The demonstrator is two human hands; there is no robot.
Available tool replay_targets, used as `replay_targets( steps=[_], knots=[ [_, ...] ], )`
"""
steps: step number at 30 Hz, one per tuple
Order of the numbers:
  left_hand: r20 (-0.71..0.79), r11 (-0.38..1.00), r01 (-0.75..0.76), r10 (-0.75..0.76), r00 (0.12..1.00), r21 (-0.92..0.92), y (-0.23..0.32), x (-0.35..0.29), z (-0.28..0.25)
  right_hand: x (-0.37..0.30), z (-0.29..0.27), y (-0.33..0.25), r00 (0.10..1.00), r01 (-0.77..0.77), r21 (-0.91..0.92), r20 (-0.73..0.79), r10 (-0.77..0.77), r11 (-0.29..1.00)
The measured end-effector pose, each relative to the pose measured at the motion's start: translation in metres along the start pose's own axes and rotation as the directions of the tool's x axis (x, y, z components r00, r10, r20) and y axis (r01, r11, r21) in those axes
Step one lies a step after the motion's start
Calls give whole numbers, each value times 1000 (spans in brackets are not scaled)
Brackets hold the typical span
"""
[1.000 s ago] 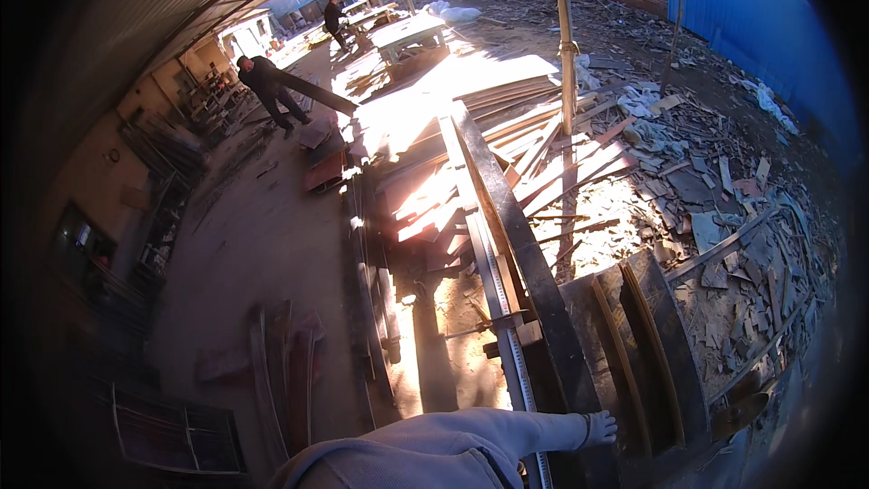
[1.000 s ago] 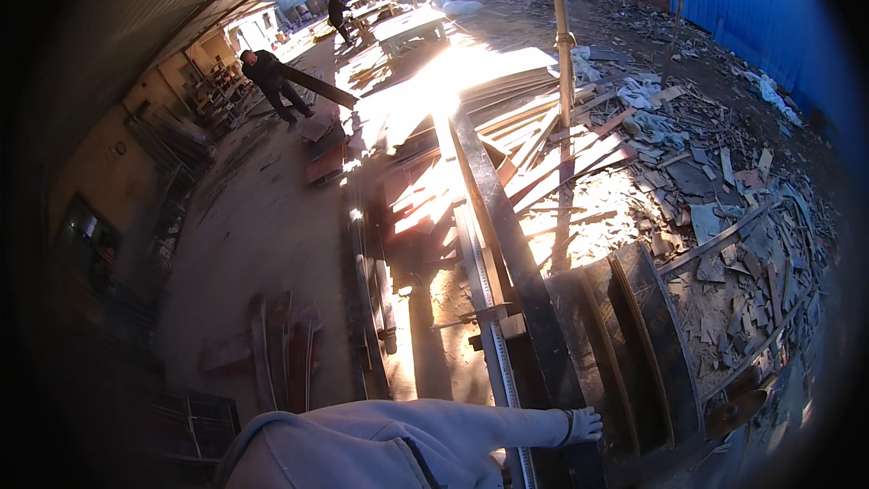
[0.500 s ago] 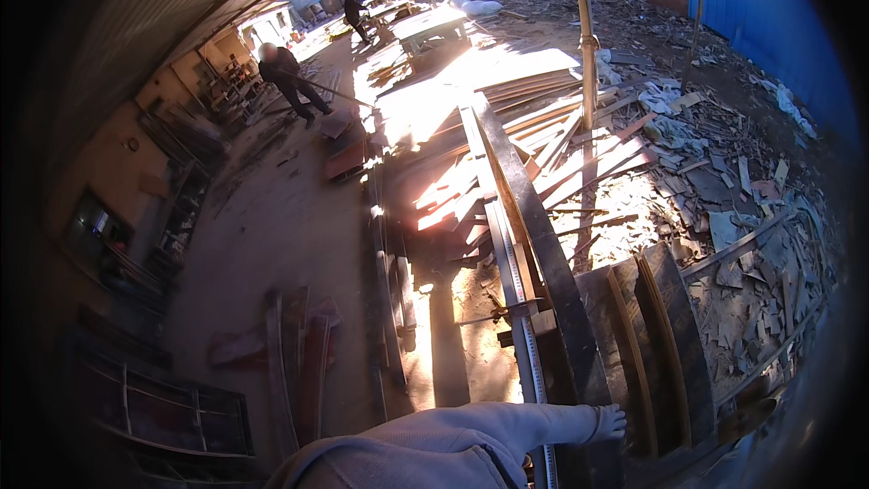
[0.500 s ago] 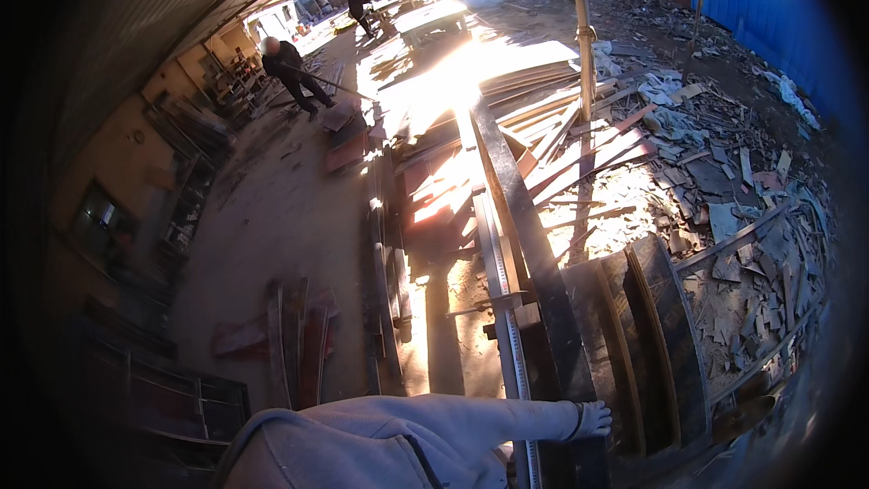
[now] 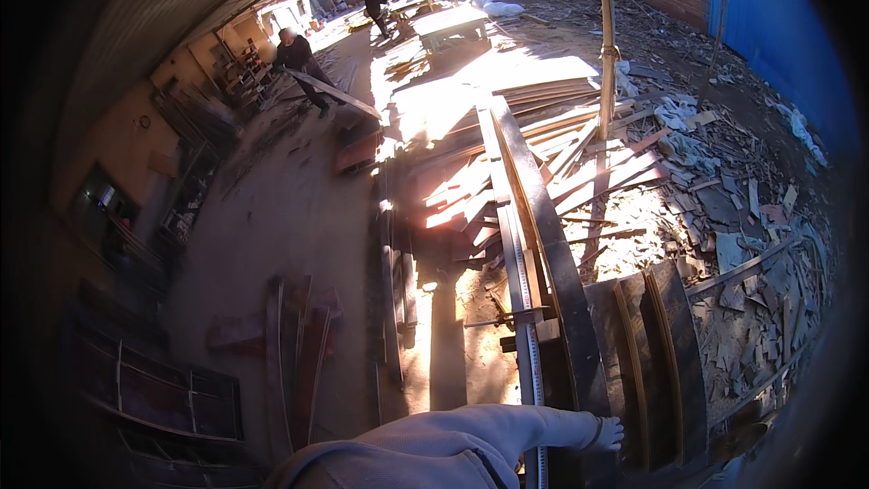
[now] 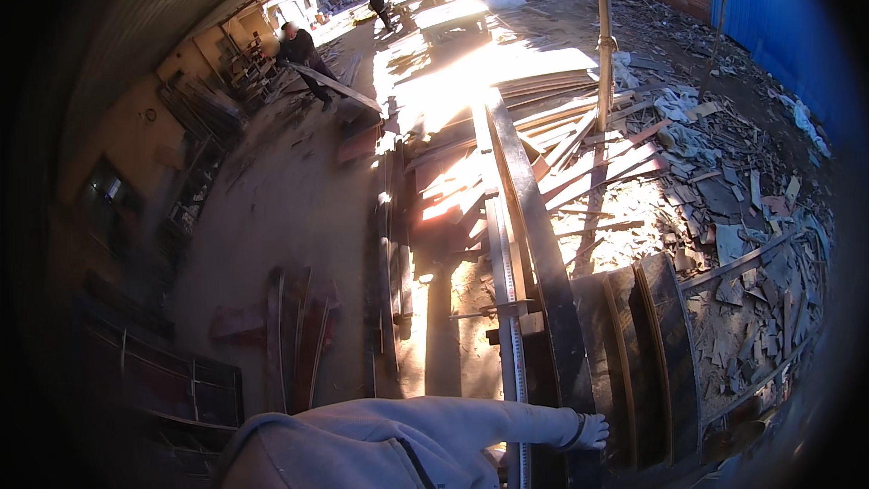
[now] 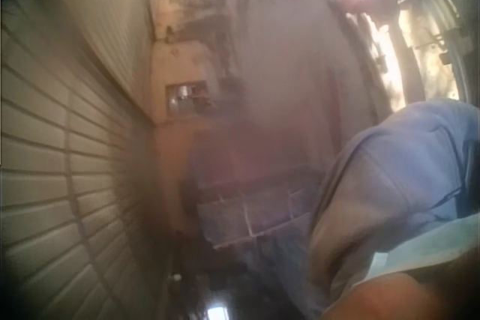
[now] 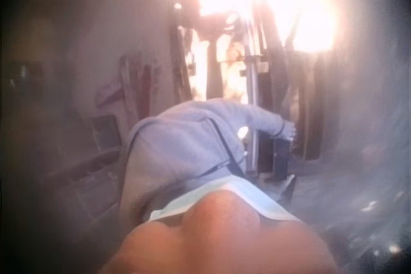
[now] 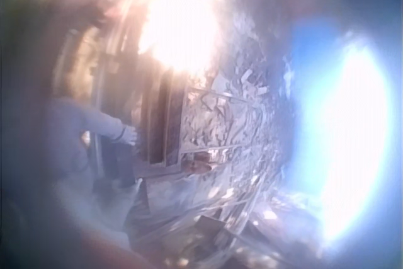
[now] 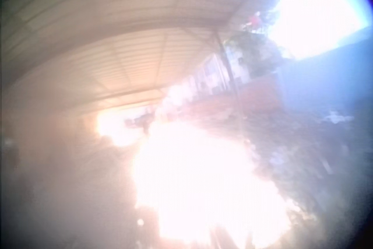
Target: The person repeatedly places thin wooden strips onto a manual cutting machine, aligns them against a guide, and cuts them to length. The cut pieces are stacked on the table while the process continues.
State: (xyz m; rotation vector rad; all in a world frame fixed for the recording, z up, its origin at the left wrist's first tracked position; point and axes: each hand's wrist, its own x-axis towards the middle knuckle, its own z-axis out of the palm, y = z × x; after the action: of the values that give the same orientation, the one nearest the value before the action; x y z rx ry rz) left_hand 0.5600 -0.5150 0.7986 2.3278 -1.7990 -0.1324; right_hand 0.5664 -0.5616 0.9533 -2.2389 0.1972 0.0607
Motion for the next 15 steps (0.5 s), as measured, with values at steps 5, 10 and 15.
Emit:
replay_targets(
  steps=[5, 10, 15],
  knots=[
    [-84, 1000, -23, 24, 996, 14, -5, 9, 17, 16, 4, 0, 1000, 14, 2, 7, -14, 1000],
    [2, 999, -38, 38, 999, 7, 2, 8, 2, 26, 6, 1, 1000, 15, 21, 18, -15, 1000],
    [89, 980, -95, 112, 990, -177, 56, 39, -39, 21, -2, 6, 1000, 18, 44, 7, -19, 999]
  ],
)
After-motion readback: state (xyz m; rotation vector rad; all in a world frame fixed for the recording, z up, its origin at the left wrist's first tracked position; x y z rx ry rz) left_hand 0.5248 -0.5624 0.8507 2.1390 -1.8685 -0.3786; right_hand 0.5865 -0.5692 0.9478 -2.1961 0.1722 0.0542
